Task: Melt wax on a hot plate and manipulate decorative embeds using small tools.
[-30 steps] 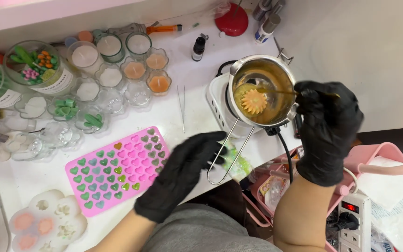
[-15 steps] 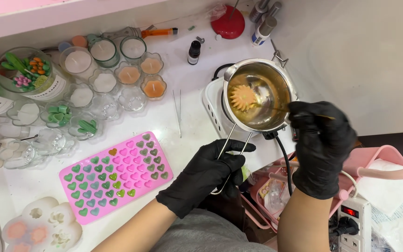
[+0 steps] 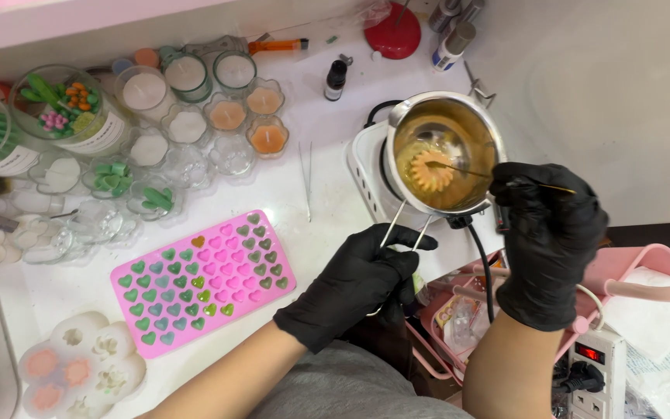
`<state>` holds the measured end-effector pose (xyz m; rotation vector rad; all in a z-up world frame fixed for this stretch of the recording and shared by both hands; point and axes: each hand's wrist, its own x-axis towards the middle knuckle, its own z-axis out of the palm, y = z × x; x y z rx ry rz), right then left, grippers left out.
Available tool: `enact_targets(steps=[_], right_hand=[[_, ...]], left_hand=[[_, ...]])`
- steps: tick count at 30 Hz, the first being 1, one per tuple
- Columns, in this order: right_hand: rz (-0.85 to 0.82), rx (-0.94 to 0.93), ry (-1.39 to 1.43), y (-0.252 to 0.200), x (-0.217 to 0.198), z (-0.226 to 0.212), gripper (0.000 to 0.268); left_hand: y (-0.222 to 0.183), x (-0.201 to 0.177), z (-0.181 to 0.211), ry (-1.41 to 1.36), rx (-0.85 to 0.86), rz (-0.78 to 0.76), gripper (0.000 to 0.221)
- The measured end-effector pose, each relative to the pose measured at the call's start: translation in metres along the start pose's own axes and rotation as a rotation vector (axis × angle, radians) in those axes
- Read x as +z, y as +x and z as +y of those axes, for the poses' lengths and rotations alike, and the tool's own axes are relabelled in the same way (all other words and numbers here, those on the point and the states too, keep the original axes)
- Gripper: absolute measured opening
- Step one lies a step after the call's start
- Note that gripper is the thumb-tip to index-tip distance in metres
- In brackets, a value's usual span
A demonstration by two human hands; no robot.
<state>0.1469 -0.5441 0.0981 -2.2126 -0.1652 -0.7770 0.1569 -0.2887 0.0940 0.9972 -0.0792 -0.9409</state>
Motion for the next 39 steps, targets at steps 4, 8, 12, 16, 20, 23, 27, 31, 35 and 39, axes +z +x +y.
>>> enact_targets(steps=[4, 8, 12, 16, 20, 23, 27, 31, 35, 39], right_hand=[[0.131, 0.132, 0.262, -0.005, -0.005, 0.010, 0.018], [0.204, 0.213, 0.176, -0.012, -0.014, 0.030, 0.019], [0.216, 0.256, 0.228, -0.027, -0.020, 0.063, 0.017], [0.282, 0.456, 0.397, -0.016, -0.004, 0.034, 0.019], [0.282, 0.581, 0.500, -0.014, -0.003, 0.040, 0.021], [0.277, 0.630, 0.563, -0.018, -0.004, 0.051, 0.022], [0.334, 0.587, 0.586, -0.020, -0.009, 0.059, 0.020], [0.392, 0.464, 0.550, -0.011, -0.011, 0.045, 0.016], [0.389, 0.433, 0.493, 0.002, -0.003, 0.030, 0.016], [0.298, 0.341, 0.463, 0.007, 0.001, 0.020, 0.015]], left_hand=[[-0.006, 0.003, -0.014, -0.055, 0.065, -0.012, 0.030], [-0.007, 0.011, -0.013, 0.003, 0.096, 0.035, 0.030], [-0.008, 0.018, -0.009, 0.067, 0.043, 0.050, 0.031], [-0.004, 0.023, -0.008, 0.133, 0.023, 0.069, 0.032], [-0.003, 0.022, -0.003, 0.168, 0.022, 0.068, 0.032], [-0.003, 0.020, 0.000, 0.190, 0.018, 0.074, 0.032], [-0.004, 0.018, 0.001, 0.177, 0.020, 0.078, 0.031], [-0.006, 0.017, 0.004, 0.125, -0.004, 0.073, 0.031], [-0.003, 0.015, 0.000, 0.125, 0.010, 0.064, 0.030], [-0.001, 0.010, -0.001, 0.079, 0.011, 0.053, 0.031]])
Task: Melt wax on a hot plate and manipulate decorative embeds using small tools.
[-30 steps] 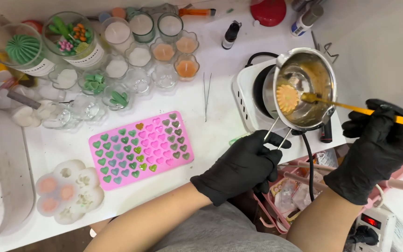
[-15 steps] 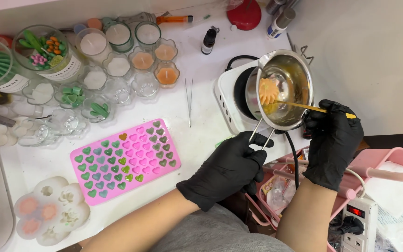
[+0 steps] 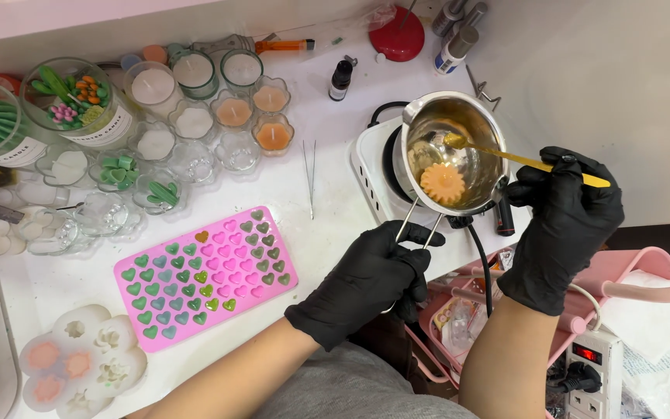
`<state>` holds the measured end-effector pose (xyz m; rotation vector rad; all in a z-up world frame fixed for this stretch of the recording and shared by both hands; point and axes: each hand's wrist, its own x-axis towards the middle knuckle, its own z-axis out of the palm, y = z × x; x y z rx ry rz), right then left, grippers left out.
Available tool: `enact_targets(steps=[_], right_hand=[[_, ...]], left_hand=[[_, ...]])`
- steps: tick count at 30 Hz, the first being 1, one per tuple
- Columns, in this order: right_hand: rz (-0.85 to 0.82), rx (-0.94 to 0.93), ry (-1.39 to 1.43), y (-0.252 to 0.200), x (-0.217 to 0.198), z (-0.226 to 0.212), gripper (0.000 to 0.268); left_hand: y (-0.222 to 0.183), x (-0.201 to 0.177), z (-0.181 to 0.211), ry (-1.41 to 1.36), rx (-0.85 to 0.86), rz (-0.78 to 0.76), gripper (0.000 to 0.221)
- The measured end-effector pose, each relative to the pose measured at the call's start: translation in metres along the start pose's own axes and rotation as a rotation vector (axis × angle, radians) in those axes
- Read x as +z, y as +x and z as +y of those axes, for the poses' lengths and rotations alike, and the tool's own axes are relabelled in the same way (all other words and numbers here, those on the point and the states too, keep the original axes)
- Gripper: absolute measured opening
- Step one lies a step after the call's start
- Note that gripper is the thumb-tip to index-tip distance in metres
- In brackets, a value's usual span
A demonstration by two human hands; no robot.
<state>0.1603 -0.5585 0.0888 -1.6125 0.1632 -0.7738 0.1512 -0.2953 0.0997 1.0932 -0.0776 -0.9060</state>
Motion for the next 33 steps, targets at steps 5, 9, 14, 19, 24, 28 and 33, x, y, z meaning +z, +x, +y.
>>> enact_targets(steps=[5, 9, 14, 19, 24, 28, 33], right_hand=[[-0.103, -0.102, -0.102, -0.007, 0.001, -0.012, 0.011], [-0.229, -0.146, -0.082, -0.012, 0.007, -0.029, 0.015], [-0.356, -0.194, -0.148, -0.017, -0.001, -0.028, 0.012], [-0.416, -0.328, -0.401, -0.015, 0.017, -0.036, 0.014], [-0.434, -0.433, -0.588, -0.011, 0.027, -0.041, 0.014], [-0.436, -0.370, -0.523, -0.009, 0.048, -0.057, 0.013], [-0.427, -0.308, -0.616, -0.010, 0.039, -0.059, 0.014]], left_hand=[[-0.003, -0.014, -0.001, -0.076, 0.010, -0.031, 0.035], [-0.007, -0.036, -0.004, -0.006, 0.091, -0.066, 0.044], [-0.014, -0.058, -0.026, 0.037, 0.195, 0.024, 0.050], [-0.006, -0.059, -0.092, 0.222, 0.339, 0.305, 0.031], [0.002, -0.058, -0.110, 0.430, 0.518, 0.378, 0.024], [0.005, -0.065, -0.119, 0.634, 0.669, 0.412, 0.022], [-0.002, -0.074, -0.118, 0.183, 0.544, 0.222, 0.028]])
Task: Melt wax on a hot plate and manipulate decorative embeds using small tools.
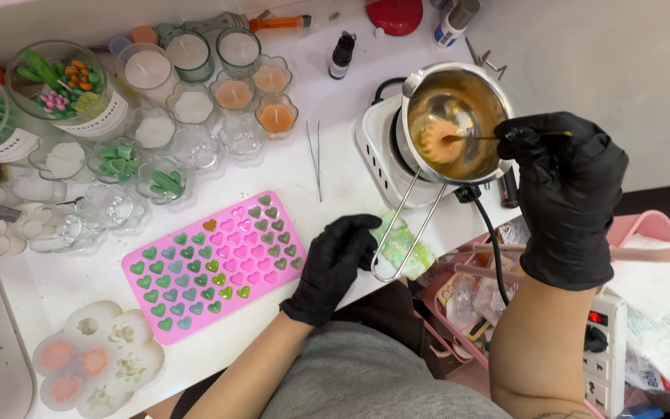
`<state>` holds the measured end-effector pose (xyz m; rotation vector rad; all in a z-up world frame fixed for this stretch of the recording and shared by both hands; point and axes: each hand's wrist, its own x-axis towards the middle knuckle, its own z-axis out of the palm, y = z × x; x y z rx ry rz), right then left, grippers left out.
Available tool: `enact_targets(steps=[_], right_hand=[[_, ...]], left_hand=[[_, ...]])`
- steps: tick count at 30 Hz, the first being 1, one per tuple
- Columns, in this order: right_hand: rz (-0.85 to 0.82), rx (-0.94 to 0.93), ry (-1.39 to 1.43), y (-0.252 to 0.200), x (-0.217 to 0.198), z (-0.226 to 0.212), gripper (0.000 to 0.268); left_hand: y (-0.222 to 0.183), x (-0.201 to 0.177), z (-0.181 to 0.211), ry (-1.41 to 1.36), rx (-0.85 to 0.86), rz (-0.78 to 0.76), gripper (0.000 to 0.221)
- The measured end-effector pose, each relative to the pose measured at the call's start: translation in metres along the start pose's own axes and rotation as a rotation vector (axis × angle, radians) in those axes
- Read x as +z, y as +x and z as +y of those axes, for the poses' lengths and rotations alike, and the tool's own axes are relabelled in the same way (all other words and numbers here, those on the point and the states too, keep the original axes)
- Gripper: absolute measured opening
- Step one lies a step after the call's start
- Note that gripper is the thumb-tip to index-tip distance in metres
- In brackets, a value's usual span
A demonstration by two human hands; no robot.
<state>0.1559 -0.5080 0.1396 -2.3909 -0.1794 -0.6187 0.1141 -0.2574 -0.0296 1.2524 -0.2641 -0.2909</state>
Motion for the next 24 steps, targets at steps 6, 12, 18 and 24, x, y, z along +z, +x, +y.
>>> enact_targets(steps=[6, 12, 18, 24], right_hand=[[-0.009, -0.018, -0.028, 0.016, 0.002, -0.034, 0.014], [-0.037, -0.130, -0.115, 0.022, 0.001, -0.034, 0.013], [-0.063, -0.221, -0.046, 0.024, 0.003, -0.028, 0.013], [-0.061, -0.160, -0.002, 0.028, 0.003, -0.029, 0.013]], left_hand=[[0.001, -0.004, 0.007, -0.257, -0.117, -0.029, 0.028], [0.001, -0.002, 0.009, -0.288, -0.126, -0.038, 0.029], [0.002, -0.003, 0.008, -0.307, -0.136, -0.012, 0.029], [0.002, -0.004, 0.012, -0.282, -0.136, -0.019, 0.029]])
